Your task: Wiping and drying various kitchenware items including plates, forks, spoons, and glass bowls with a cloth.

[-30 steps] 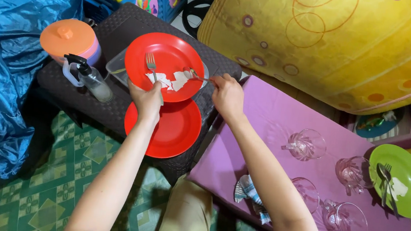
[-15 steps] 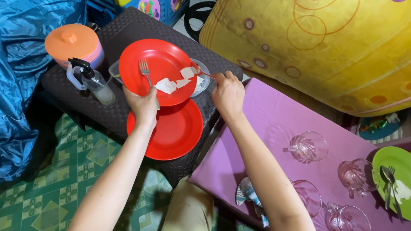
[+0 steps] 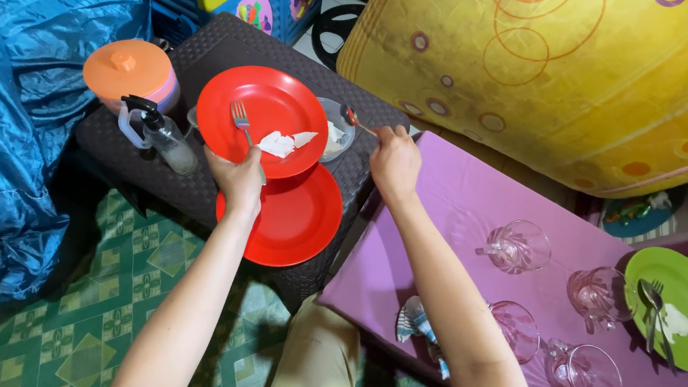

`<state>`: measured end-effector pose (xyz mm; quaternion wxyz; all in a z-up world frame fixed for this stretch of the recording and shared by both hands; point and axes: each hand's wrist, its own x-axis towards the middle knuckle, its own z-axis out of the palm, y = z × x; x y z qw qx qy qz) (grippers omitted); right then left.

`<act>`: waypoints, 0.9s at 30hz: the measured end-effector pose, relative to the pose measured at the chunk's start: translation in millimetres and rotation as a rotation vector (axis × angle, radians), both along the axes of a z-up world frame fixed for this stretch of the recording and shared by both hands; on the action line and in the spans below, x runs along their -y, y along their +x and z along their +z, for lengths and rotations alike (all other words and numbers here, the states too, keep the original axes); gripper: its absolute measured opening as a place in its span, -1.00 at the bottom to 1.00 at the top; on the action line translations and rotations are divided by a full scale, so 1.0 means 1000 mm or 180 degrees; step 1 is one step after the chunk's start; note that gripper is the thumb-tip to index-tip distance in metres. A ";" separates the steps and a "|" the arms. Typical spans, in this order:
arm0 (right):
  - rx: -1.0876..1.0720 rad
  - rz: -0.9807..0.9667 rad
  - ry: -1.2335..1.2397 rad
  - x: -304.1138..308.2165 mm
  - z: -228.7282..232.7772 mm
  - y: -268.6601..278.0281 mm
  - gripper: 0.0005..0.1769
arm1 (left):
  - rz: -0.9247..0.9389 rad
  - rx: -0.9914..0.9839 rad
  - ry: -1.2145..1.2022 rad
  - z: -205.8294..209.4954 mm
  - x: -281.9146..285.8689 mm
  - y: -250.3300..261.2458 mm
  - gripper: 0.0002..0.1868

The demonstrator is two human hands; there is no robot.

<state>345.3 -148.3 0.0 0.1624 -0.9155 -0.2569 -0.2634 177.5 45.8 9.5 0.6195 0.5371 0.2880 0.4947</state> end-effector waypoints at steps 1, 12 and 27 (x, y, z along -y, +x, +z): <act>0.0001 -0.0001 -0.0003 0.000 0.008 -0.006 -0.84 | -0.0001 0.0001 -0.0003 0.002 0.001 -0.001 -0.32; 0.0050 0.0804 0.0351 -0.018 0.021 -0.051 -0.85 | 0.0062 0.0018 -0.0006 -0.006 0.002 0.007 -0.34; 0.0203 0.0507 0.0045 -0.008 0.011 -0.029 -0.82 | 0.0125 -0.0107 0.0079 0.000 0.001 0.004 -0.30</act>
